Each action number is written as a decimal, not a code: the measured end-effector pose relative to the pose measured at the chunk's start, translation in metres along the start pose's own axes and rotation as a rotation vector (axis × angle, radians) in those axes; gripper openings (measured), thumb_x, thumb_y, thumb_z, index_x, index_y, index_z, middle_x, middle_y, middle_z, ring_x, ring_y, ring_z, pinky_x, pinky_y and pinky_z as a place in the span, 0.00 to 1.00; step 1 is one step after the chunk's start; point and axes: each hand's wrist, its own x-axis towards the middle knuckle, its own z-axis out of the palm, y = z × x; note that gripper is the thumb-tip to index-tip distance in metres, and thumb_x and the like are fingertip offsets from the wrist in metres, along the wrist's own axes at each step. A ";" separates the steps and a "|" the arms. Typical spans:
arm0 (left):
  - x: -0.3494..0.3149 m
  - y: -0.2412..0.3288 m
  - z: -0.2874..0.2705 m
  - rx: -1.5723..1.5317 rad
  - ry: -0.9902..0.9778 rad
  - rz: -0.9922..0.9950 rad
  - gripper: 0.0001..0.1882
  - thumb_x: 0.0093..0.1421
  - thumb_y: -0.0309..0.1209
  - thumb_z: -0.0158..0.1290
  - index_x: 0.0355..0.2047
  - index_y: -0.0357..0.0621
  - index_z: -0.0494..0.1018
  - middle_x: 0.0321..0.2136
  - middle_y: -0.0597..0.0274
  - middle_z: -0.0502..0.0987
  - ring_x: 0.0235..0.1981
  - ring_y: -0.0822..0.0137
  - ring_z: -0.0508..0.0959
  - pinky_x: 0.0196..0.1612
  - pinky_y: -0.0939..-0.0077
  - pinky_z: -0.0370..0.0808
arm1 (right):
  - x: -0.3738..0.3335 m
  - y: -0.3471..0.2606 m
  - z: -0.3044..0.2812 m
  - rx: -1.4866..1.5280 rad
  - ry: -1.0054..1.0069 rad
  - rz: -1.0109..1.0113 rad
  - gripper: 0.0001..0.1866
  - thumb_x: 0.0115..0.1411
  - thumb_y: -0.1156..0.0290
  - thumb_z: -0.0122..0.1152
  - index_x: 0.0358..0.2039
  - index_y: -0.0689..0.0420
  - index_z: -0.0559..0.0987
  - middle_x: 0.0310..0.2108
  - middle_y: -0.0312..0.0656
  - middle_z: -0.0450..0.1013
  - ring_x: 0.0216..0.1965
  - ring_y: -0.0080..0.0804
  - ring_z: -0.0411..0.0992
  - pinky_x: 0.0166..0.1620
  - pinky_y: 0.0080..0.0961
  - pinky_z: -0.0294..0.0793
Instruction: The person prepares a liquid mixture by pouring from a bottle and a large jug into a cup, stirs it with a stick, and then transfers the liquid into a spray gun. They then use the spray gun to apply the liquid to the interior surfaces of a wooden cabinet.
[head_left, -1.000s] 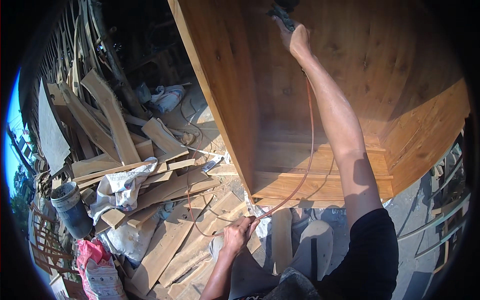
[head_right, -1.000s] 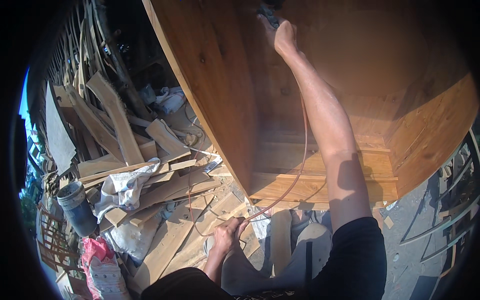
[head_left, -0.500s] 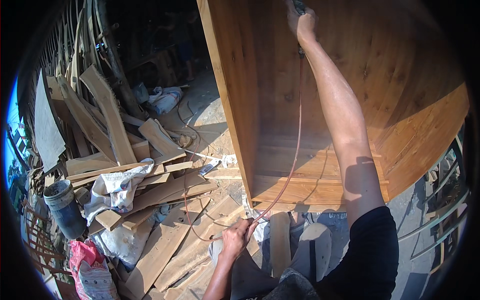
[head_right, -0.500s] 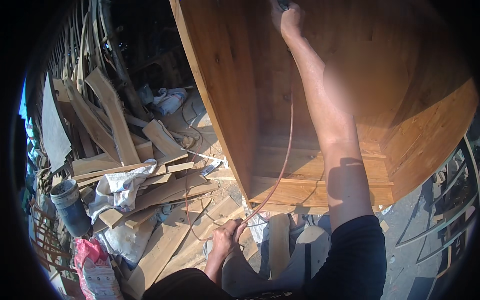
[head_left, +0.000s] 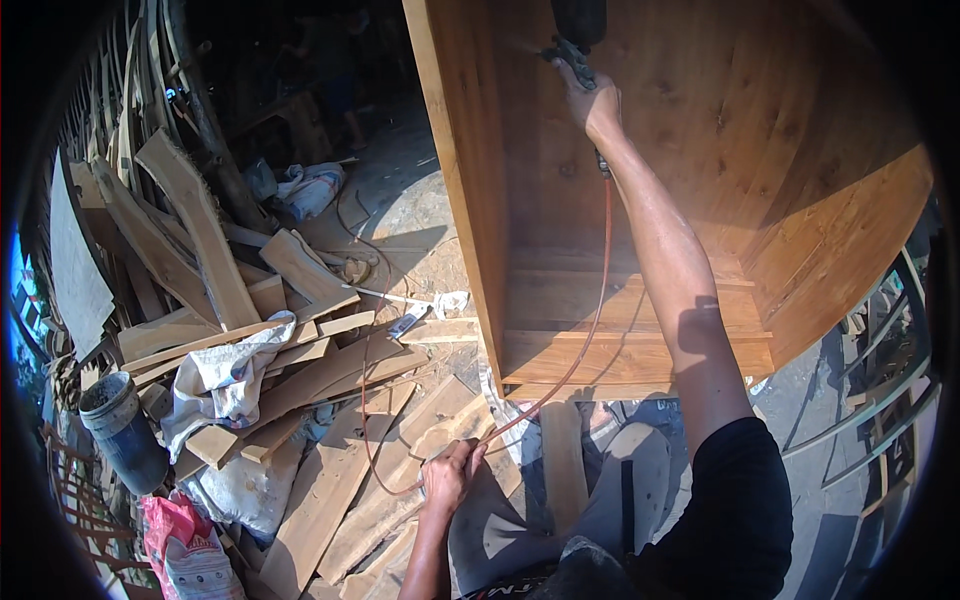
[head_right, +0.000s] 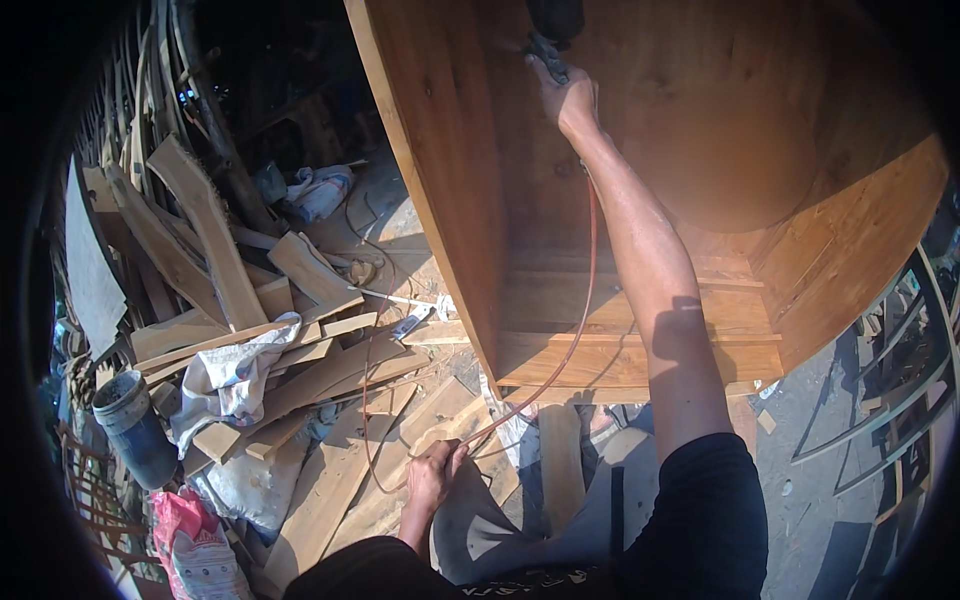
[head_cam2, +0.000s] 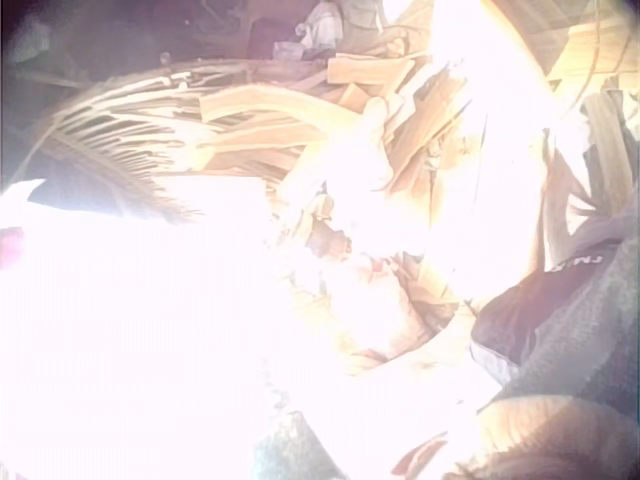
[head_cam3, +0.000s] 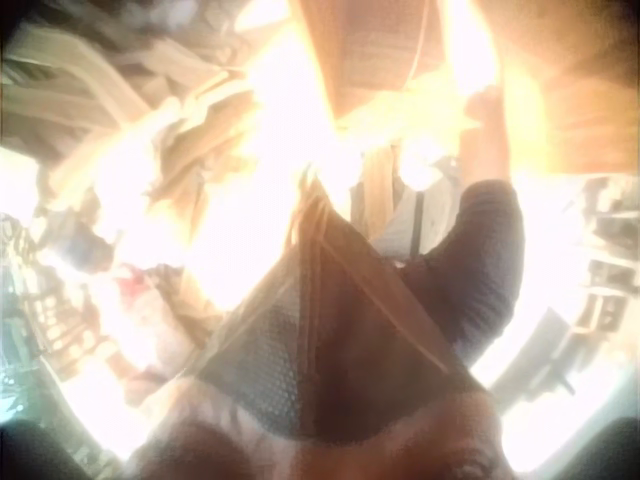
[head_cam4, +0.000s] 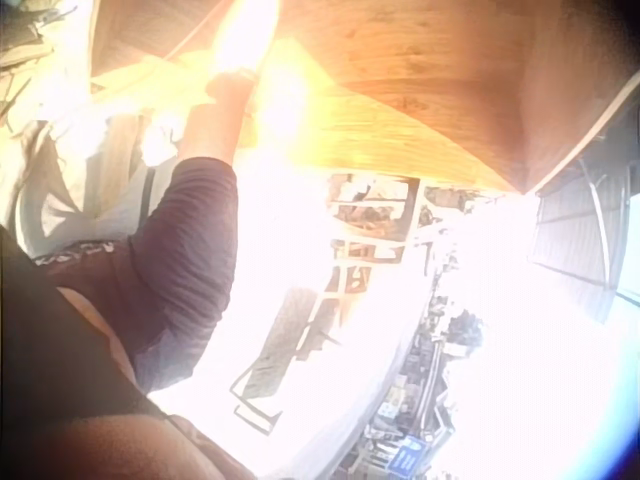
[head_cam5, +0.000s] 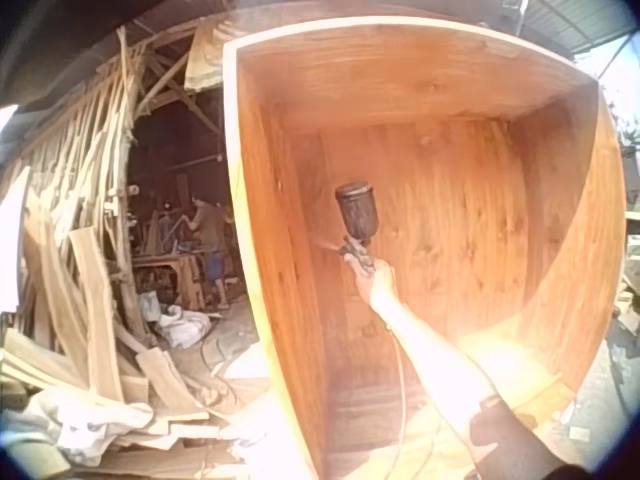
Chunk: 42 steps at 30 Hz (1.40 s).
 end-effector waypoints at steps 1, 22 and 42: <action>-0.002 -0.004 0.002 0.011 -0.013 -0.001 0.15 0.70 0.45 0.60 0.36 0.47 0.82 0.28 0.52 0.83 0.28 0.49 0.85 0.30 0.53 0.79 | -0.010 0.008 0.002 0.002 -0.011 0.016 0.35 0.64 0.35 0.67 0.34 0.63 0.87 0.22 0.48 0.79 0.29 0.38 0.80 0.39 0.40 0.77; -0.032 -0.017 0.011 0.098 0.049 0.037 0.12 0.65 0.40 0.67 0.32 0.46 0.80 0.26 0.55 0.81 0.25 0.51 0.84 0.28 0.57 0.78 | -0.177 0.218 0.076 -0.152 -0.234 0.283 0.36 0.64 0.35 0.66 0.34 0.64 0.87 0.28 0.64 0.80 0.39 0.66 0.82 0.41 0.54 0.77; -0.053 -0.007 -0.005 0.211 0.026 0.019 0.11 0.64 0.40 0.68 0.35 0.48 0.81 0.24 0.58 0.79 0.24 0.54 0.83 0.27 0.59 0.76 | -0.258 0.318 0.106 -0.224 -0.482 0.545 0.41 0.63 0.32 0.64 0.44 0.67 0.86 0.40 0.69 0.81 0.47 0.64 0.82 0.49 0.53 0.79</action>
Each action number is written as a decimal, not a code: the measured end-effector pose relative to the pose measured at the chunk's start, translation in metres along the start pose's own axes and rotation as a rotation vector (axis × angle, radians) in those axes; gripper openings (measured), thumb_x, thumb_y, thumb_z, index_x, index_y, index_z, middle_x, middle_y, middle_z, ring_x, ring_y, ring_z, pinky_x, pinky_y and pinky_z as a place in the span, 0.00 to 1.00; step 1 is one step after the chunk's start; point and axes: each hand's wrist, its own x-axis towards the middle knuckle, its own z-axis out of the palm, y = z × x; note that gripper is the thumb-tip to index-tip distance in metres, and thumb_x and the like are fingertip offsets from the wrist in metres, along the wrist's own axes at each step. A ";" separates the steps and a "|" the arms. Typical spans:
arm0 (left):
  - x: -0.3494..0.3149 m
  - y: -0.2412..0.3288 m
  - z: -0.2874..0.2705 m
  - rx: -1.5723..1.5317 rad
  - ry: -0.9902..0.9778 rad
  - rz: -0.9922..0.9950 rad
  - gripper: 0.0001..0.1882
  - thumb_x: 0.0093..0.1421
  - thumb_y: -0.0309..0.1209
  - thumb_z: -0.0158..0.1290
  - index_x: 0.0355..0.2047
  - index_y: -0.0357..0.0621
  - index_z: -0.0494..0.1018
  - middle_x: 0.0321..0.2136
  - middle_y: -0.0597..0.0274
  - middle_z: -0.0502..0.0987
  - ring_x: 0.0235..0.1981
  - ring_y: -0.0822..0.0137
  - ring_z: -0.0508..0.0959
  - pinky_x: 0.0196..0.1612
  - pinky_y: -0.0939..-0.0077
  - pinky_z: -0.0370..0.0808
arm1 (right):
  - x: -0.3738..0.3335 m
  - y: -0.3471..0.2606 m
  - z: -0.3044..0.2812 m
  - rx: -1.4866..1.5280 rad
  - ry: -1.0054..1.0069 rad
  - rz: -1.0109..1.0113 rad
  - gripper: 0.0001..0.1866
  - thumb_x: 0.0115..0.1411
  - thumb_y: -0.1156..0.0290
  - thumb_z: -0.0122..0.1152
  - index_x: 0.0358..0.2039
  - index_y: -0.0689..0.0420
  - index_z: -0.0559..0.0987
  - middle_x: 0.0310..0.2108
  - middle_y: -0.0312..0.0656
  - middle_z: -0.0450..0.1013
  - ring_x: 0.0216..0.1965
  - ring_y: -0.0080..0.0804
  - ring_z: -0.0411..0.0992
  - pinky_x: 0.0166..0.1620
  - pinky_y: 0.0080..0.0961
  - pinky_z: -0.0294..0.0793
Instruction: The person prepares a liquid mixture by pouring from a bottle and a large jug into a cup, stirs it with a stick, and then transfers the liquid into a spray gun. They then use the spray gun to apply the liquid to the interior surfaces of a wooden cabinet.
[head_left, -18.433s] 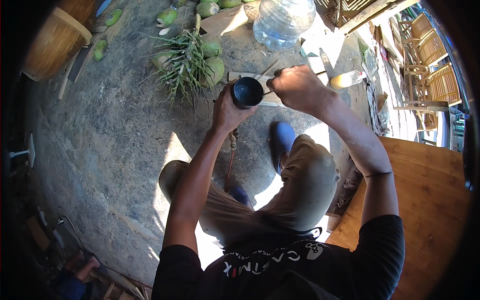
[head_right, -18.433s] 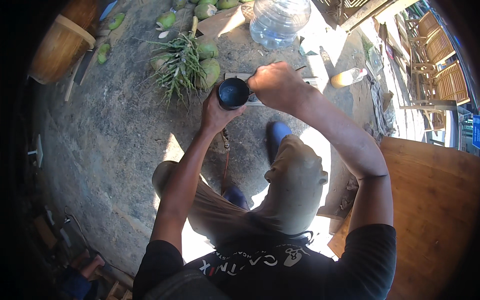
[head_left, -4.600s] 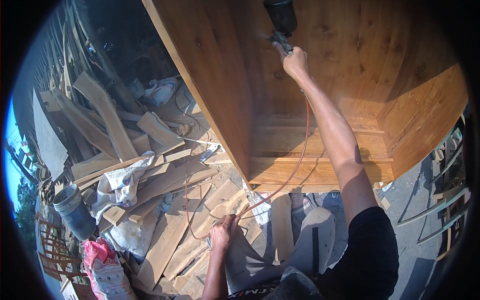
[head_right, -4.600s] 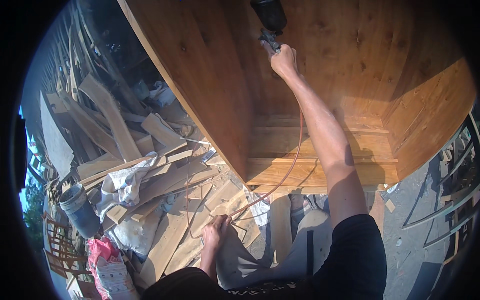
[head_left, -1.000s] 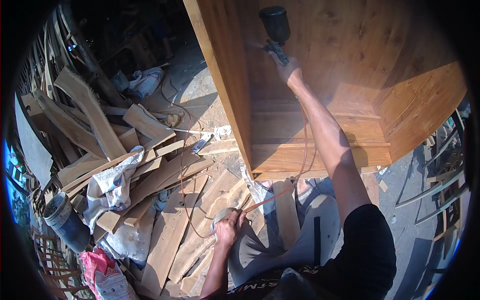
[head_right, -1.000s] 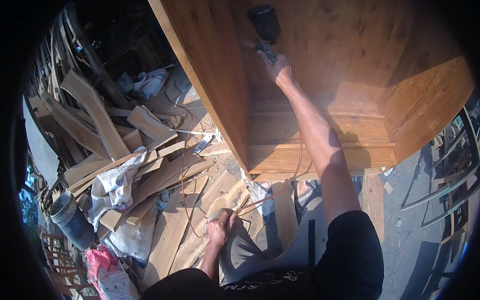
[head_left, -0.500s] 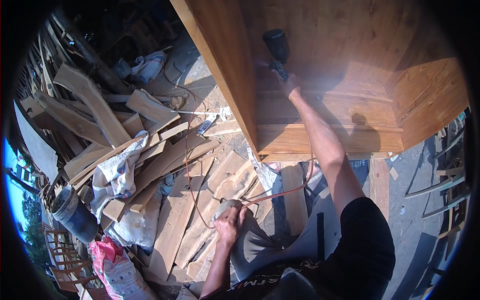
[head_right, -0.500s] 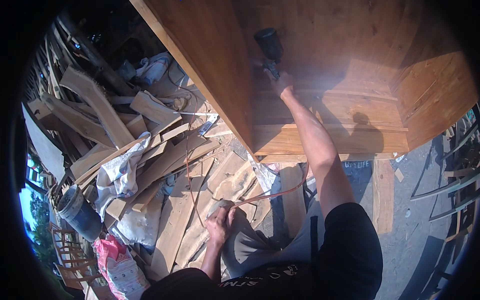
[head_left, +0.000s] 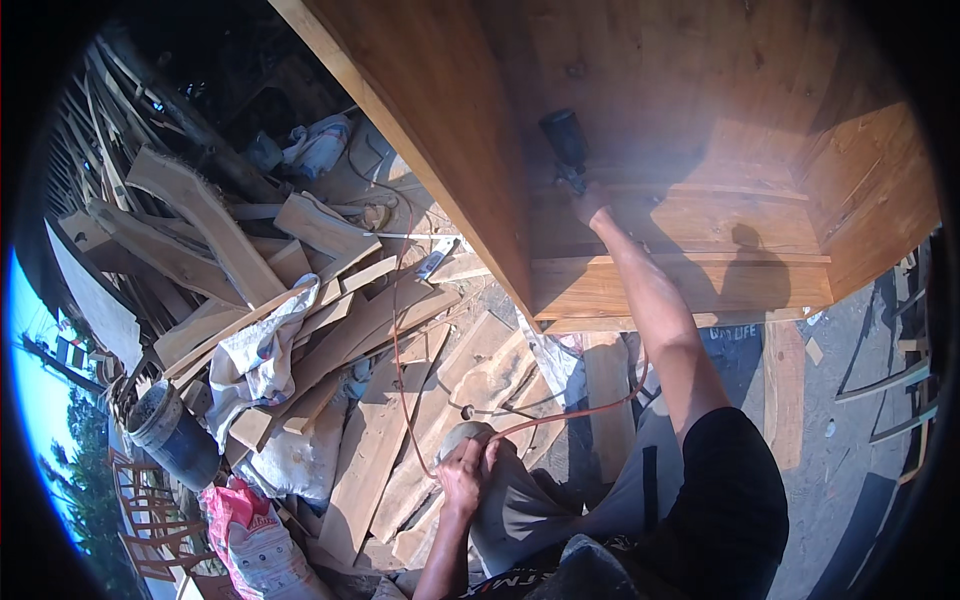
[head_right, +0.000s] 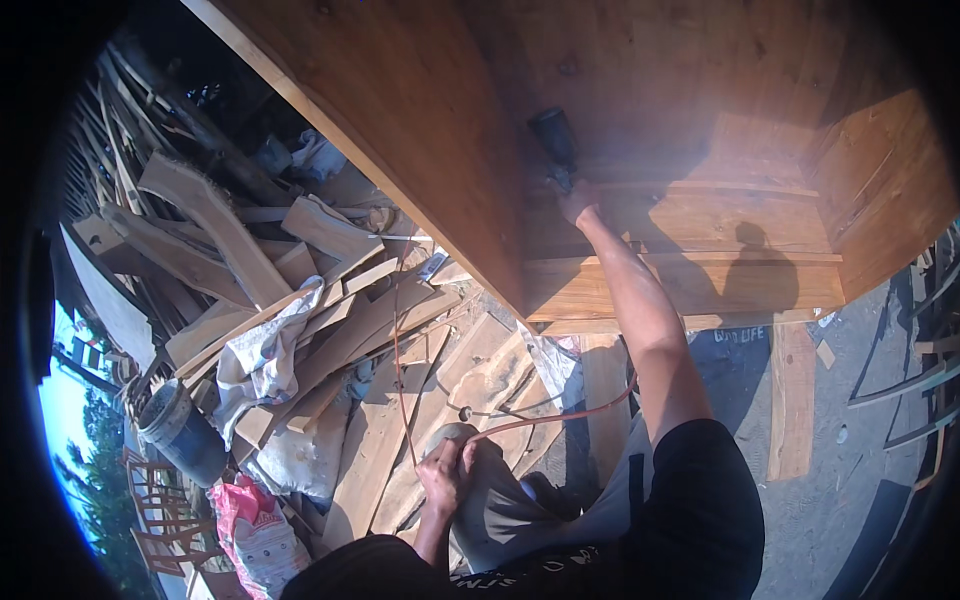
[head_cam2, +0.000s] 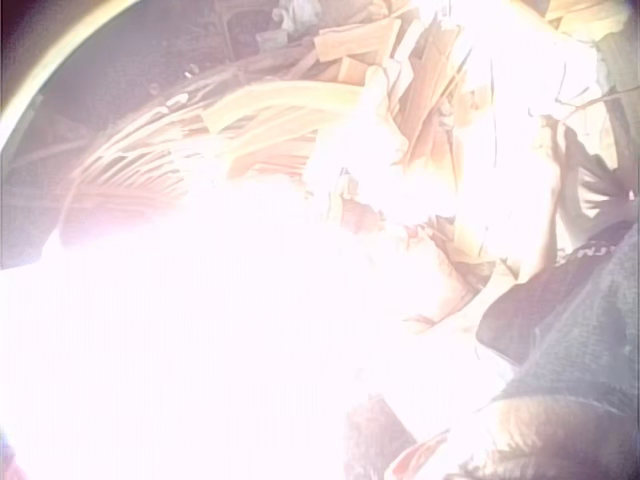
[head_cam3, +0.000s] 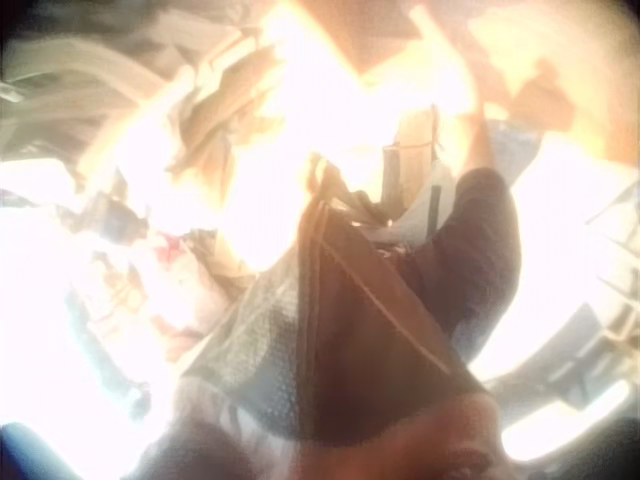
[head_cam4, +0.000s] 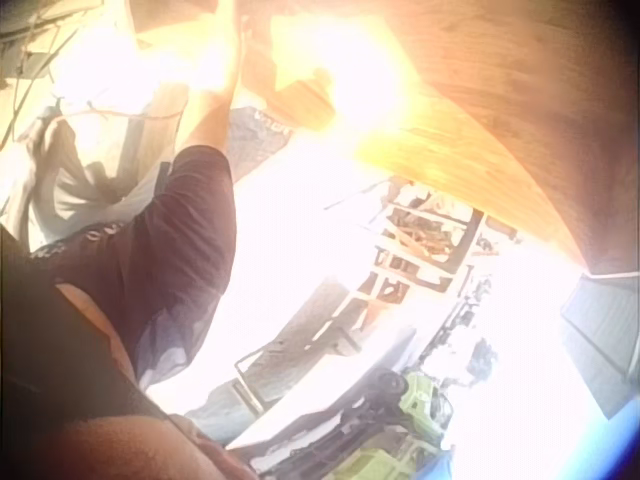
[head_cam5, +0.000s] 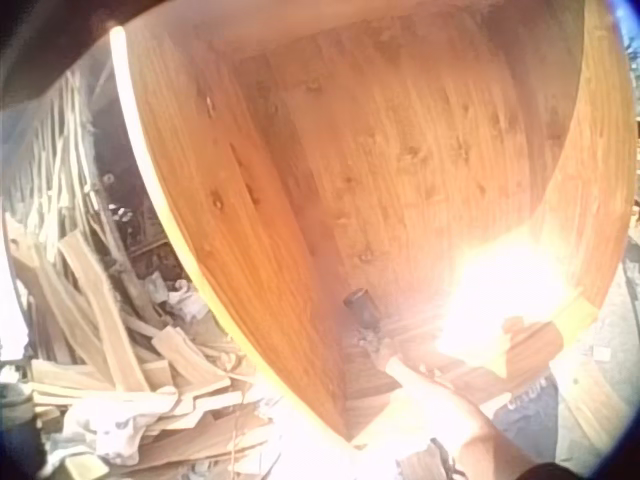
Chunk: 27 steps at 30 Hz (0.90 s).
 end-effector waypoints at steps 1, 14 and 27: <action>-0.001 0.000 -0.001 0.004 -0.011 -0.002 0.11 0.64 0.40 0.68 0.35 0.48 0.81 0.25 0.58 0.79 0.24 0.54 0.83 0.27 0.59 0.77 | -0.010 -0.003 -0.005 0.024 0.009 -0.016 0.40 0.64 0.33 0.65 0.44 0.66 0.86 0.40 0.68 0.82 0.47 0.64 0.82 0.49 0.52 0.79; 0.023 0.011 0.020 -0.048 0.037 0.051 0.12 0.65 0.42 0.66 0.33 0.48 0.82 0.26 0.58 0.82 0.24 0.54 0.84 0.26 0.59 0.78 | -0.007 -0.171 -0.134 0.176 0.319 -0.419 0.33 0.67 0.40 0.66 0.36 0.65 0.87 0.25 0.59 0.80 0.31 0.57 0.81 0.39 0.49 0.75; 0.030 0.019 0.014 -0.131 0.046 0.056 0.11 0.67 0.40 0.65 0.40 0.47 0.83 0.29 0.56 0.84 0.27 0.53 0.86 0.31 0.57 0.81 | -0.009 -0.371 -0.262 0.261 0.492 -0.586 0.33 0.66 0.37 0.66 0.32 0.61 0.86 0.26 0.49 0.82 0.30 0.37 0.82 0.37 0.42 0.76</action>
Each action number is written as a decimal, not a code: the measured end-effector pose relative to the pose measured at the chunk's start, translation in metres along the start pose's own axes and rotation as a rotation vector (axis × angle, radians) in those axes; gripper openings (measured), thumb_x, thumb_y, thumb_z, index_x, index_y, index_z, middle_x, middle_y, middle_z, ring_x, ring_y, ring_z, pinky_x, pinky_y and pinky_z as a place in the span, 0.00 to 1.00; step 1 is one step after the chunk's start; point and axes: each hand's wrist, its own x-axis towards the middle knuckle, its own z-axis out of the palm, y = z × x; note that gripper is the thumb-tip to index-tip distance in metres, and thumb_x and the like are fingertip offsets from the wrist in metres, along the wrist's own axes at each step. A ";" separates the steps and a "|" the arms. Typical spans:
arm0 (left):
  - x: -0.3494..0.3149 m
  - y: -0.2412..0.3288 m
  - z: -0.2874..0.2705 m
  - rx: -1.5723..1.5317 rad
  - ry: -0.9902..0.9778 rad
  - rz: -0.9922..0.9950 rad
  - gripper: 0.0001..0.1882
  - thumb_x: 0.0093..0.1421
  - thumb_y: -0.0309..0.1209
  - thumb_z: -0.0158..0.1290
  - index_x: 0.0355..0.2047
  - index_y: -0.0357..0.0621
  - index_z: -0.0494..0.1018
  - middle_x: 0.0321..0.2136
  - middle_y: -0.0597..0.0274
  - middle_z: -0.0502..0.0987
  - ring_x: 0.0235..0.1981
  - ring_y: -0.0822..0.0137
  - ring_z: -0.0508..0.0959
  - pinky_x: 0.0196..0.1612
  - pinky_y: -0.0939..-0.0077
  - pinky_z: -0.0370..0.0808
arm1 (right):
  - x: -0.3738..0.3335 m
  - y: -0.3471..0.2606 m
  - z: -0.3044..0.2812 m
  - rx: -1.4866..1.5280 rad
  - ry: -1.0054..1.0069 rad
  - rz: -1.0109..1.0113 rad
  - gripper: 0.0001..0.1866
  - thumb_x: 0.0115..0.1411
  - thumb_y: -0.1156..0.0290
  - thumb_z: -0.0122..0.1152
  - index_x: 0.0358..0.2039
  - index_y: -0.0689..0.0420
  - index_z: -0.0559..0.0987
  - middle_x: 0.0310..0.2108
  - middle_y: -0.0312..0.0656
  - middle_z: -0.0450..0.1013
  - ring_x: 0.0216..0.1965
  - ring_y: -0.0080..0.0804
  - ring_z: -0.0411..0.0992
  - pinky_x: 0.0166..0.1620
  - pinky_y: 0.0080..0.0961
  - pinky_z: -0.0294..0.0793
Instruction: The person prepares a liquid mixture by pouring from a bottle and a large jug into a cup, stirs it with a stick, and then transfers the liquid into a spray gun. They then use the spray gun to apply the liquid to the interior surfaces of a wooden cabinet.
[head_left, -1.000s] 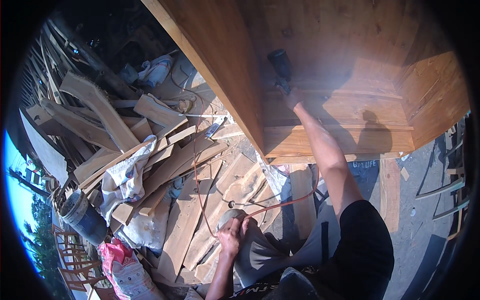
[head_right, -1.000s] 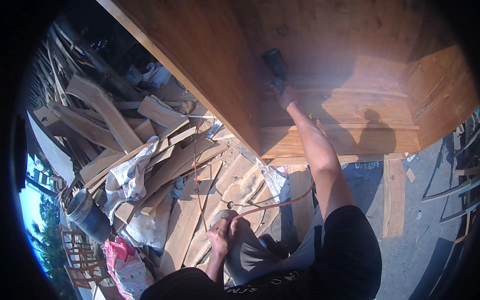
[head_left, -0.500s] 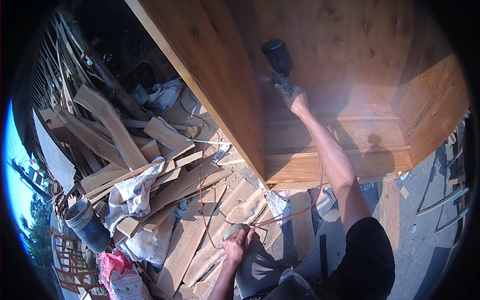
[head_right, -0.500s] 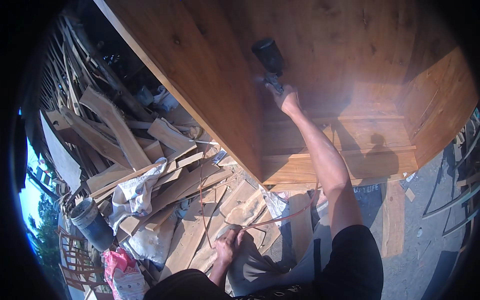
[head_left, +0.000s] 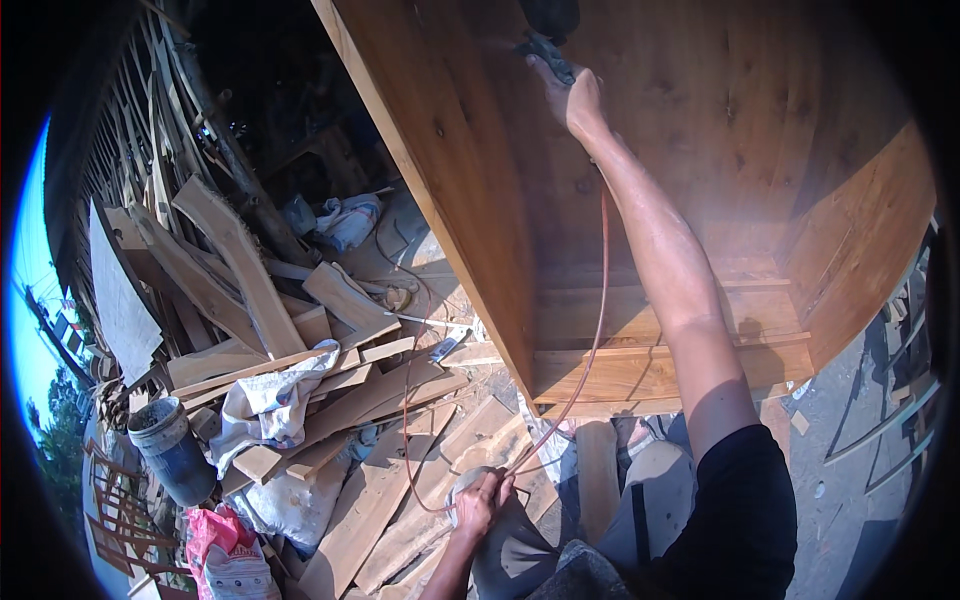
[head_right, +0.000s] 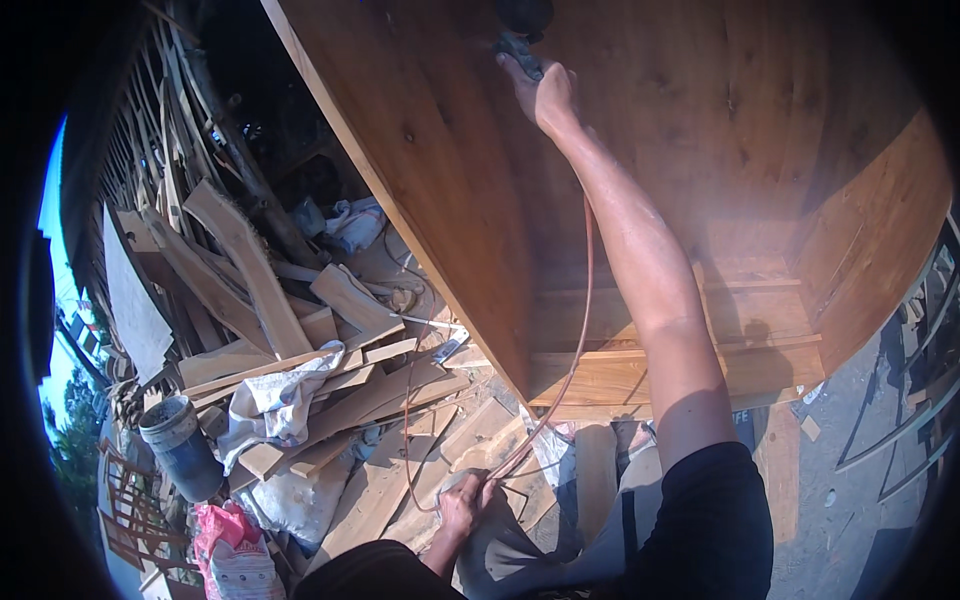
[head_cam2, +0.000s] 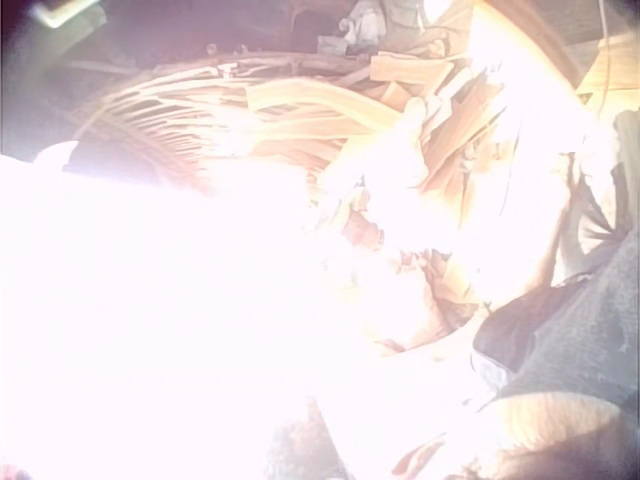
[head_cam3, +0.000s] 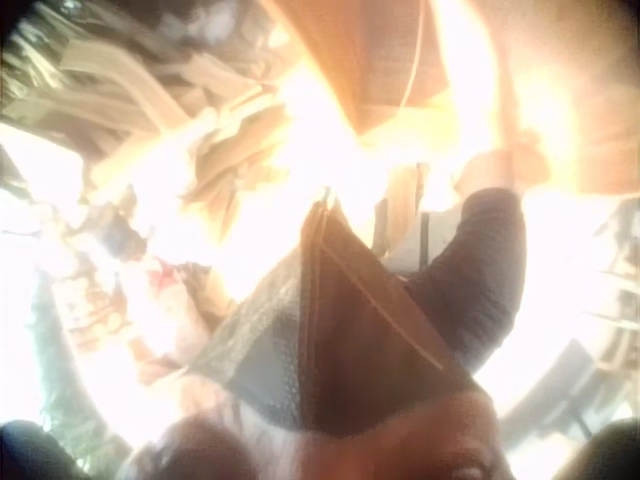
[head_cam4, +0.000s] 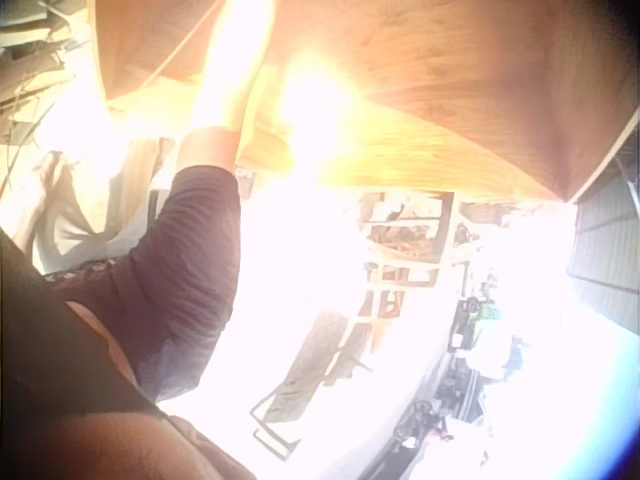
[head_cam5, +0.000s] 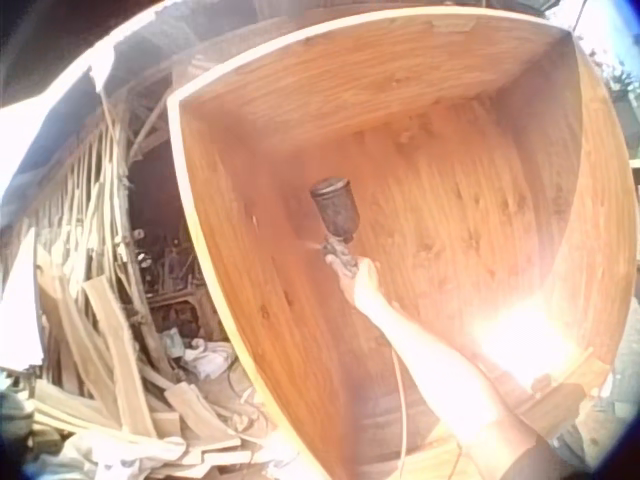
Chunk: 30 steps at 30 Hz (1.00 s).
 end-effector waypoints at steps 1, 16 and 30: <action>0.000 0.000 0.001 -0.014 0.007 -0.007 0.11 0.67 0.40 0.65 0.42 0.47 0.83 0.30 0.55 0.84 0.28 0.52 0.86 0.32 0.57 0.82 | 0.009 -0.009 -0.002 0.062 0.054 -0.050 0.34 0.64 0.36 0.67 0.32 0.61 0.87 0.26 0.51 0.82 0.32 0.42 0.83 0.39 0.43 0.77; 0.011 0.007 0.010 -0.008 0.119 -0.072 0.13 0.67 0.37 0.63 0.51 0.50 0.80 0.36 0.54 0.86 0.32 0.49 0.87 0.35 0.55 0.84 | 0.062 -0.101 -0.027 0.408 0.168 -0.082 0.24 0.67 0.48 0.70 0.30 0.59 0.84 0.23 0.37 0.79 0.28 0.28 0.76 0.35 0.34 0.74; 0.016 -0.004 0.020 -0.013 0.113 -0.018 0.08 0.69 0.37 0.61 0.46 0.52 0.83 0.33 0.56 0.85 0.30 0.50 0.86 0.32 0.55 0.82 | -0.040 -0.031 -0.064 0.224 -0.031 -0.052 0.35 0.65 0.35 0.68 0.20 0.56 0.81 0.16 0.32 0.73 0.22 0.24 0.73 0.32 0.32 0.74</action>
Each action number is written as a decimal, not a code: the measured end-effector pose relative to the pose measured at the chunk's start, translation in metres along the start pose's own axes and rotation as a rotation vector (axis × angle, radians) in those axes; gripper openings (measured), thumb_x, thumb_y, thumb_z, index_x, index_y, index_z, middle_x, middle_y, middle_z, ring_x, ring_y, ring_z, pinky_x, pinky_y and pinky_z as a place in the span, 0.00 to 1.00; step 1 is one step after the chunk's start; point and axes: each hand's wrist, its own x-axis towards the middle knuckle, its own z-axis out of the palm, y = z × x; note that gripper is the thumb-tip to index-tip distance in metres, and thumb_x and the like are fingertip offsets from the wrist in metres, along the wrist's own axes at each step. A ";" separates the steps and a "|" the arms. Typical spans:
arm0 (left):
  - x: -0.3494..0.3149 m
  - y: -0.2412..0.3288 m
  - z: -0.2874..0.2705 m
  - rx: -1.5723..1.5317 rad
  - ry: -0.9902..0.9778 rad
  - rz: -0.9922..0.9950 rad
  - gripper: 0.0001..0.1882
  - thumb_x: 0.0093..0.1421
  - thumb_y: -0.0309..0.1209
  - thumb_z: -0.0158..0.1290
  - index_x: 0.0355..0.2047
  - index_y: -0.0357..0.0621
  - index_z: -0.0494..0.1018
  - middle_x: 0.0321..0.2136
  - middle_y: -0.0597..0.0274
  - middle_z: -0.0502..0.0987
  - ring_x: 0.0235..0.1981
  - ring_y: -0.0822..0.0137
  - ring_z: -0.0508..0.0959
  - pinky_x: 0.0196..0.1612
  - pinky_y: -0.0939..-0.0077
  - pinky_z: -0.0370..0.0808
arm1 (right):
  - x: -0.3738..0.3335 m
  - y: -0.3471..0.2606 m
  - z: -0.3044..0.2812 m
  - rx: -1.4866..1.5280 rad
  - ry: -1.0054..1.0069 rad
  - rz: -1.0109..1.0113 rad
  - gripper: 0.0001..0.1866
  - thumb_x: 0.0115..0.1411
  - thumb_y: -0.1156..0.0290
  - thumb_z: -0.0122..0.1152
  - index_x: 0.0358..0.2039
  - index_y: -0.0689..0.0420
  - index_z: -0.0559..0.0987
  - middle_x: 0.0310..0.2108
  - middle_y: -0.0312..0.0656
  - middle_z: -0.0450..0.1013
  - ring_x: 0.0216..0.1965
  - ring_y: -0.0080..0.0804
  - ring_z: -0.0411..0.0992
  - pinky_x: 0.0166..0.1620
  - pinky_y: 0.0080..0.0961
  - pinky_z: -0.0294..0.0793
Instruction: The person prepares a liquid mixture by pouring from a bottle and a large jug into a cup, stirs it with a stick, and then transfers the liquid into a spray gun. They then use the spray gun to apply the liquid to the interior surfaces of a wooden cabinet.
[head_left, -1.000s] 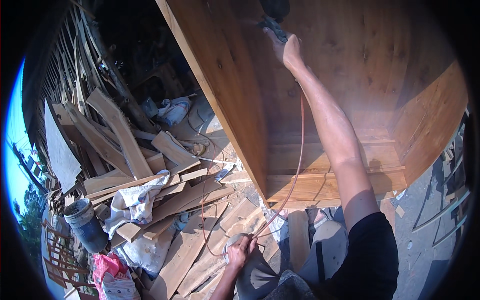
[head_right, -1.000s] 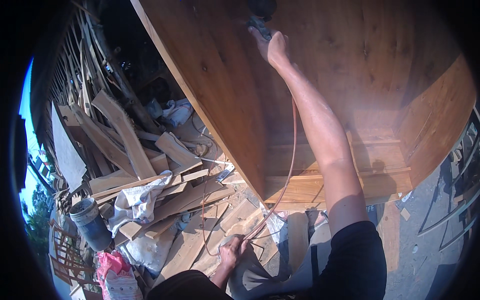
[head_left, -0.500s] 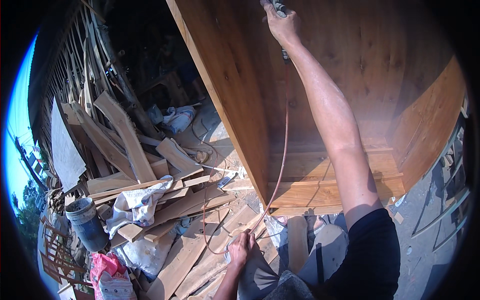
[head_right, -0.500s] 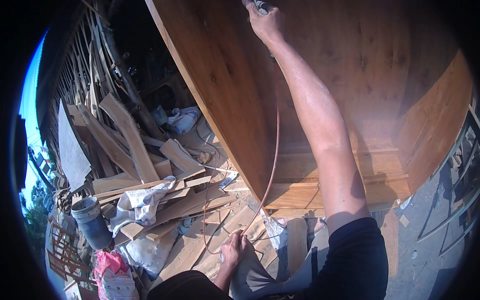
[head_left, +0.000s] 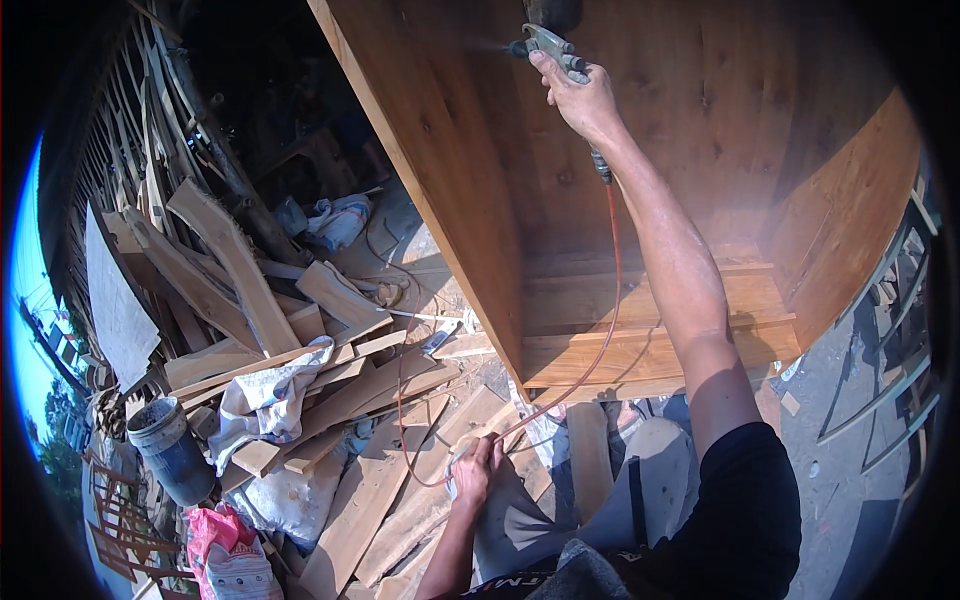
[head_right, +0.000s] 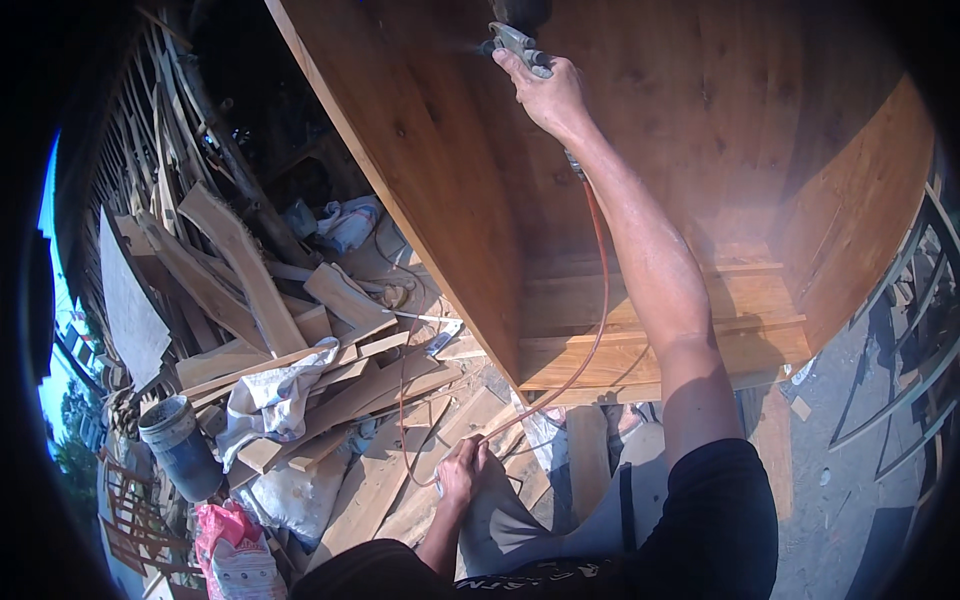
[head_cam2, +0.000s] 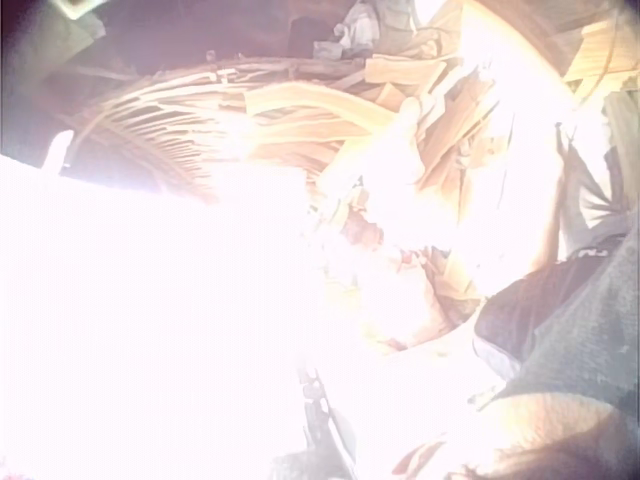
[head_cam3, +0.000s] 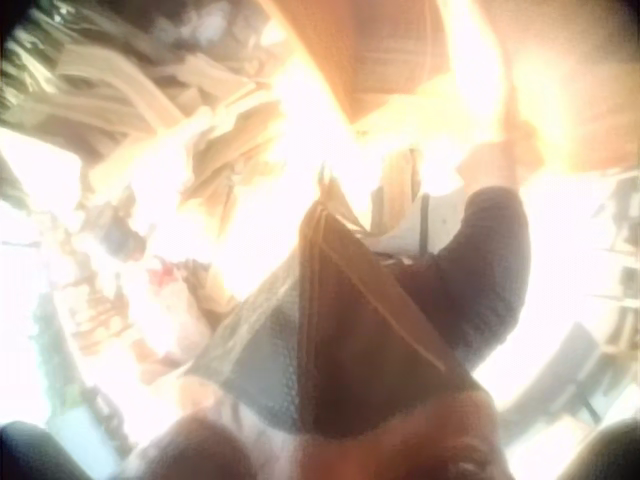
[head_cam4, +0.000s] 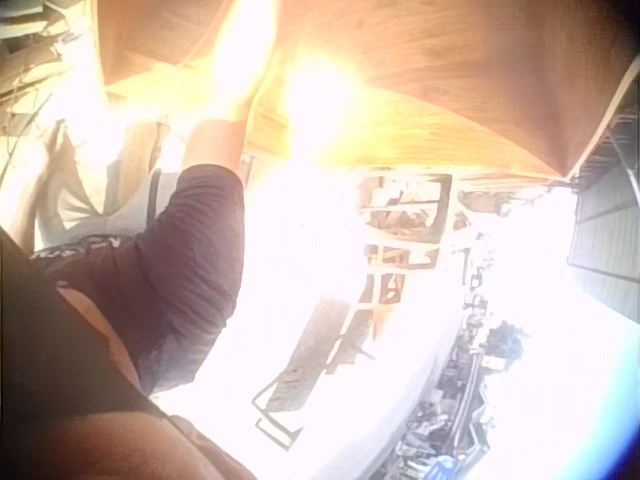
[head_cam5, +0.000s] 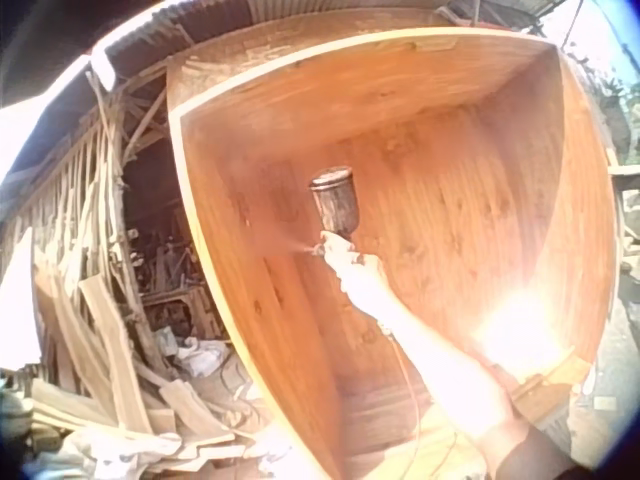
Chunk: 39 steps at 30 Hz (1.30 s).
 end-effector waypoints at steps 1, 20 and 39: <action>0.000 0.000 -0.001 0.001 -0.006 0.006 0.08 0.69 0.37 0.61 0.46 0.52 0.83 0.33 0.55 0.85 0.30 0.50 0.86 0.32 0.55 0.82 | -0.015 0.008 -0.003 -0.005 -0.022 0.029 0.35 0.65 0.35 0.68 0.20 0.57 0.80 0.16 0.31 0.72 0.21 0.24 0.72 0.32 0.31 0.73; 0.005 -0.003 -0.047 -0.006 -0.147 -0.029 0.12 0.70 0.38 0.59 0.51 0.52 0.82 0.34 0.55 0.83 0.33 0.51 0.86 0.36 0.56 0.82 | -0.207 0.193 0.007 -0.218 -0.237 0.493 0.37 0.66 0.36 0.66 0.28 0.66 0.85 0.22 0.56 0.79 0.30 0.52 0.81 0.40 0.48 0.77; -0.022 0.003 -0.038 0.072 -0.178 -0.076 0.10 0.71 0.37 0.58 0.49 0.52 0.82 0.35 0.51 0.85 0.33 0.47 0.86 0.36 0.56 0.82 | -0.300 0.259 0.015 -0.375 -0.400 0.642 0.35 0.69 0.41 0.65 0.23 0.66 0.80 0.18 0.50 0.76 0.24 0.46 0.78 0.34 0.45 0.73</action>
